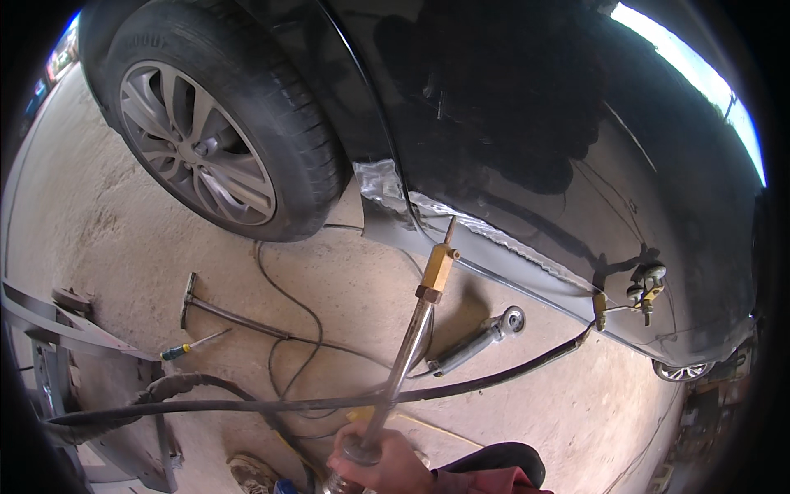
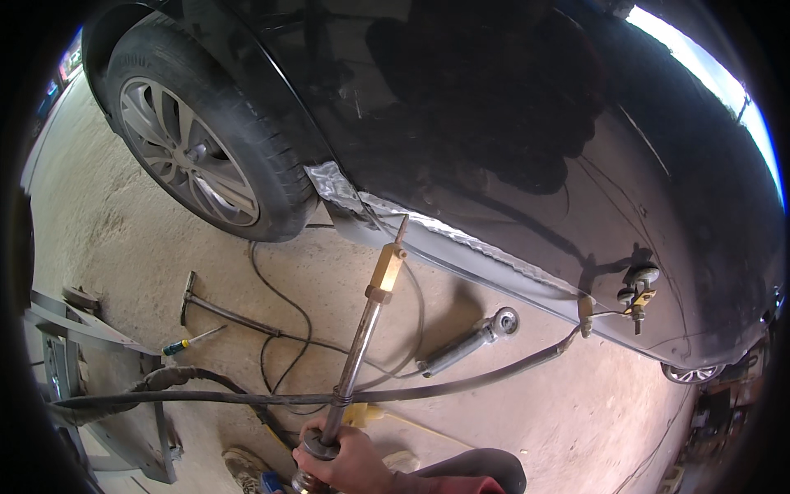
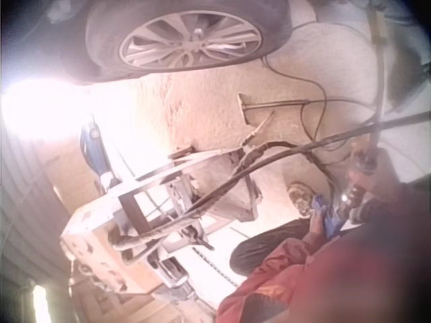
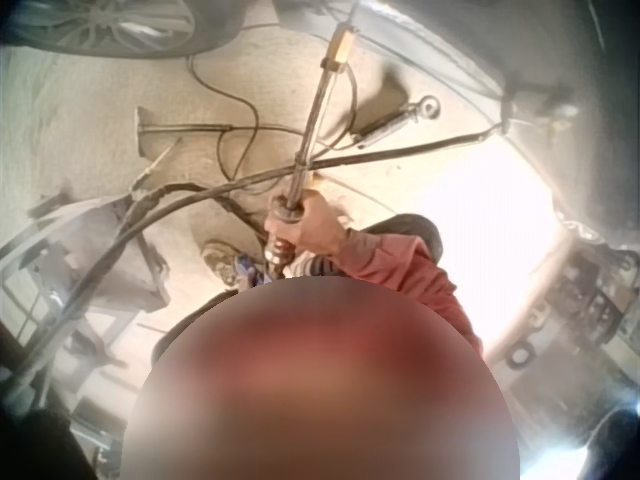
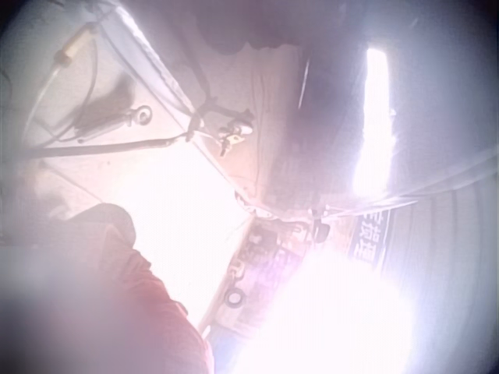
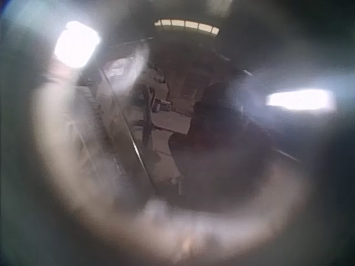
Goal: The person uses a handheld dent repair tool to apply heat and pressure to a damaged section of a car's side panel. They repeatedly position the tool against the panel, activate it, and then check the surface by hand.
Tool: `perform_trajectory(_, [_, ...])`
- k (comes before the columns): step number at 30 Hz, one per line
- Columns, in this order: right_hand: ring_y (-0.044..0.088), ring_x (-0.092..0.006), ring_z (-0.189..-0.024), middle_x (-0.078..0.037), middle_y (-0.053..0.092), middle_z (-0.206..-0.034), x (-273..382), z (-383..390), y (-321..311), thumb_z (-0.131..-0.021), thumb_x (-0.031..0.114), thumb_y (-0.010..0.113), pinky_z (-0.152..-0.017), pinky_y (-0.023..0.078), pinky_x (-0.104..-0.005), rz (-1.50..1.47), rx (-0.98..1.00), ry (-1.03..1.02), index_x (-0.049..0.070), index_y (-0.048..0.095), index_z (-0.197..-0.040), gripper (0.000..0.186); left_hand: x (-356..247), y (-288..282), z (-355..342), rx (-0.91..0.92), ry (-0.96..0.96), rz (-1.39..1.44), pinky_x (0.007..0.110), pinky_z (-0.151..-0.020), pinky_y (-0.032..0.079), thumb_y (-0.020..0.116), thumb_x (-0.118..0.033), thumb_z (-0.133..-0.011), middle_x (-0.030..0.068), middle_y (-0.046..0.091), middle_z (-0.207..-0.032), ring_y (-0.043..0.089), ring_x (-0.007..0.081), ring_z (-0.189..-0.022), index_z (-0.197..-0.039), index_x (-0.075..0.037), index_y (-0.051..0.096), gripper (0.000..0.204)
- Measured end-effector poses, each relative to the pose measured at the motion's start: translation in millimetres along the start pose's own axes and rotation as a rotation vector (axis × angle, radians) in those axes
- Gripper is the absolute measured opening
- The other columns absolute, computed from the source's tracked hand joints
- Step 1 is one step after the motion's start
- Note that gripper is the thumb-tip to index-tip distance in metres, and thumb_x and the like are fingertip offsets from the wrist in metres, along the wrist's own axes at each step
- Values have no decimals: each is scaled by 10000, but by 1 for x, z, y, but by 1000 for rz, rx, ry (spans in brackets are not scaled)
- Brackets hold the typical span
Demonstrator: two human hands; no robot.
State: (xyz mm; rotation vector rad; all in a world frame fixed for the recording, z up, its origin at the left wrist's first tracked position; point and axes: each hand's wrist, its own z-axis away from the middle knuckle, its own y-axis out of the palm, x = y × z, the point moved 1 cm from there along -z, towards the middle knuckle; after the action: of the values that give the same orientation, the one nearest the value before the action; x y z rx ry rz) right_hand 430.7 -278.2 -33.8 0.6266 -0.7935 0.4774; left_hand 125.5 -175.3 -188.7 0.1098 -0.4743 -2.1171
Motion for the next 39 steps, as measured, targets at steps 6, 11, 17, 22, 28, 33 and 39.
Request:
perform_trajectory(6, [490, -73, -632, 37, 462, -681, -4, -1, -4, -858, 25, 690, -585, 434, -276, 24, 15, -14, 55, 515, -798, 188, 4, 5, 0, -8, 8, 4, 424, -825, 532, 528, -517, -989, 22, 611, -1169, 607, 211, -1017, -1347, -174, 554, 497])
perform_trajectory(11, [472, -78, -636, 41, 467, -681, -4, 3, -7, -857, 32, 692, -586, 429, -280, -2, 28, 21, 46, 527, -814, 171, 4, 8, 0, -18, 4, 10, 428, -826, 532, 528, -521, -987, 22, 610, -1170, 607, 213, -1018, -1348, -176, 553, 499])
perform_trajectory(17, [468, -83, -637, 41, 477, -676, -3, 7, -7, -862, 33, 690, -586, 435, -283, 143, -57, 6, 44, 538, -835, 155, 4, 7, -2, -11, 5, 11, 433, -826, 532, 529, -525, -986, 23, 609, -1172, 606, 215, -1020, -1349, -178, 552, 503])
perform_trajectory(22, [457, -86, -588, 29, 456, -658, -2, 7, -7, -881, -2, 657, -544, 423, -291, -147, 52, 25, 69, 469, -765, 232, 3, 6, -1, -11, -3, 5, 437, -827, 532, 530, -528, -984, 23, 608, -1174, 606, 217, -1021, -1349, -180, 551, 505])
perform_trajectory(28, [490, -88, -567, 23, 444, -626, 7, 10, -4, -881, -3, 653, -528, 428, -292, -62, -8, 75, 83, 430, -729, 283, 1, 5, -1, -11, -2, -1, 442, -827, 532, 531, -533, -982, 24, 606, -1176, 605, 219, -1023, -1350, -183, 549, 508])
perform_trajectory(33, [512, -83, -591, 21, 452, -622, 10, 8, -6, -861, 35, 679, -562, 441, -289, 159, -57, 17, 85, 433, -706, 296, -2, 4, -1, -13, -8, -10, 446, -828, 532, 531, -536, -980, 24, 605, -1177, 604, 221, -1025, -1351, -185, 548, 511])
perform_trajectory(39, [518, -87, -602, 20, 474, -636, 6, 7, -8, -857, 55, 690, -581, 449, -296, 175, -66, 29, 72, 477, -725, 252, -4, 5, 0, -12, -14, -15, 451, -829, 532, 532, -541, -979, 24, 604, -1179, 604, 224, -1027, -1352, -187, 547, 514])
